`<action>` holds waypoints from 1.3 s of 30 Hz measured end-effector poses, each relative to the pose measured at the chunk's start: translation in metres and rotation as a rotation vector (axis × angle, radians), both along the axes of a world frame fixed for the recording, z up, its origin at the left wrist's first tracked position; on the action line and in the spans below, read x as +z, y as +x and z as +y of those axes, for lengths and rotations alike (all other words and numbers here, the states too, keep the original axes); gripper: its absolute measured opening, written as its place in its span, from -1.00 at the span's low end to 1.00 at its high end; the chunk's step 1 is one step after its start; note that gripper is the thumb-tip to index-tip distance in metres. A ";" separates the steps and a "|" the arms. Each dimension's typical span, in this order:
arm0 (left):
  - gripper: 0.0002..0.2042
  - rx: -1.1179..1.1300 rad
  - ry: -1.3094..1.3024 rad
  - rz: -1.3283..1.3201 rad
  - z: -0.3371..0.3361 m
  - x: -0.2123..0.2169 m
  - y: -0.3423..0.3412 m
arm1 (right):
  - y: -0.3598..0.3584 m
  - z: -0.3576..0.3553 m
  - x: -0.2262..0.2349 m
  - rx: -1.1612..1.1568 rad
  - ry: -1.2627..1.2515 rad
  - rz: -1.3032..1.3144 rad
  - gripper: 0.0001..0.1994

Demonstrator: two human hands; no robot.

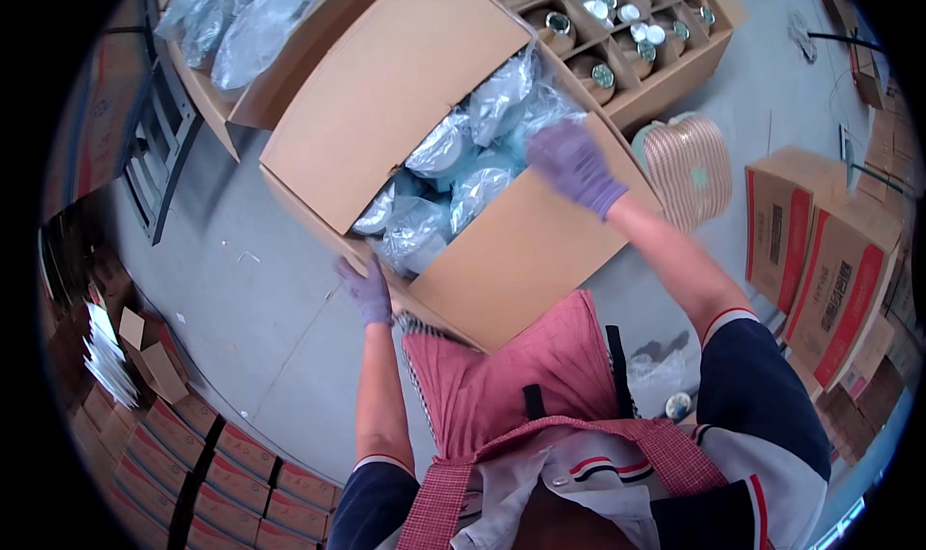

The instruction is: The person unpacks a cardboard box containing plastic-wrapped thermos flasks. They remove the flasks, unwrap them, and place them into a cardboard tray with individual compartments. The person then closes the box flaps and moves to another box to repeat the process.

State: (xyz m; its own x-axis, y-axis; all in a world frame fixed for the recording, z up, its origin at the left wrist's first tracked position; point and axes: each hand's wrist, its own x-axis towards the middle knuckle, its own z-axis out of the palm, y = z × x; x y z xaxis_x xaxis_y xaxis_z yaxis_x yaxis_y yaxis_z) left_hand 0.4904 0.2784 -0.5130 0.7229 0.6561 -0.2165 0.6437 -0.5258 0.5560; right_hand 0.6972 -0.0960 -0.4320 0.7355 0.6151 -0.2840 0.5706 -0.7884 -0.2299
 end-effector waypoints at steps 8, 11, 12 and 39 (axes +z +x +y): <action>-0.24 -1.060 0.599 0.014 -0.009 0.067 0.203 | -0.082 0.099 0.028 0.123 0.054 0.089 -0.55; -0.37 -1.102 0.727 -0.229 0.046 0.097 0.235 | -0.098 0.108 0.109 -0.018 -0.130 0.349 -0.53; -0.40 -1.064 0.625 -0.286 0.061 0.110 0.247 | -0.122 0.103 0.125 -0.128 -0.079 0.376 -0.56; -0.57 -0.731 0.233 0.165 0.147 0.386 0.288 | -0.349 -0.013 -0.128 -2.383 0.231 0.064 -0.23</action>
State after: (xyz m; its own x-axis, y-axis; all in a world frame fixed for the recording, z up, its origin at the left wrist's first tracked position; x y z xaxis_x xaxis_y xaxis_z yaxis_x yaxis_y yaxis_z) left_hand 0.7788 0.4256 -0.1266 0.9593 0.0681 -0.2741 0.1543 -0.9392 0.3067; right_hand 0.3480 -0.1087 -0.5596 -0.0681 -0.9127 -0.4029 -0.9119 0.2208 -0.3460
